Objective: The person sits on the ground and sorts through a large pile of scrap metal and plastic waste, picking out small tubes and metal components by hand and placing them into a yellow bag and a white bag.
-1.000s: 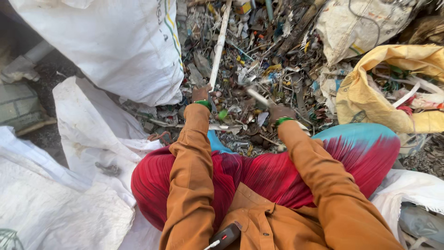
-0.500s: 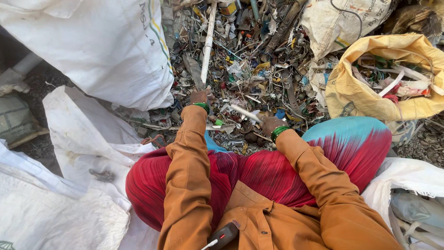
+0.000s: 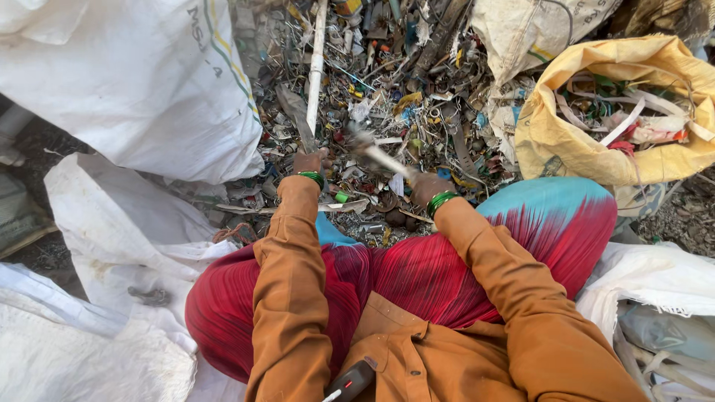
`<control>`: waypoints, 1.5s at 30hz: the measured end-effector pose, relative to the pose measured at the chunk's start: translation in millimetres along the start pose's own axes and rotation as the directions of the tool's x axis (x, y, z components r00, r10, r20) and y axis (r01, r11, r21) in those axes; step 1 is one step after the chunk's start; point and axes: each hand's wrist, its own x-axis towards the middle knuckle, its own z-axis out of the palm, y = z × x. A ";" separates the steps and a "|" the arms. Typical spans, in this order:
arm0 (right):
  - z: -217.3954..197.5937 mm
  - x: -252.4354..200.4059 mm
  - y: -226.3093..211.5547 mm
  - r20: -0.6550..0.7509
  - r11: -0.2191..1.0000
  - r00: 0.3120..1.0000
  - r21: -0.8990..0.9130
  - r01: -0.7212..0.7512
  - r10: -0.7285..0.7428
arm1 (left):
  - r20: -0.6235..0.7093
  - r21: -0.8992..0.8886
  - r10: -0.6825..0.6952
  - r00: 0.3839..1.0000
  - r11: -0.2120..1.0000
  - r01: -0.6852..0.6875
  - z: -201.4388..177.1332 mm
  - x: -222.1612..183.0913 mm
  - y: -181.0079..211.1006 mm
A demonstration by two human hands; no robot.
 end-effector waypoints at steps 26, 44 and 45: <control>41.5 111.9 33.3 -0.733 0.966 0.630 0.203 -0.158 0.257 | -0.027 -0.007 -0.027 0.999 1.000 0.027 -7.4 -23.3 13.2; 33.1 123.1 50.4 -0.261 0.904 0.894 0.330 -0.272 0.365 | 0.017 0.033 -0.032 0.999 0.999 0.031 -21.8 17.3 -10.7; 30.2 117.7 67.5 -0.282 0.863 0.858 0.408 -0.299 0.430 | 0.010 0.054 -0.046 0.999 0.998 0.045 -21.3 15.1 -8.4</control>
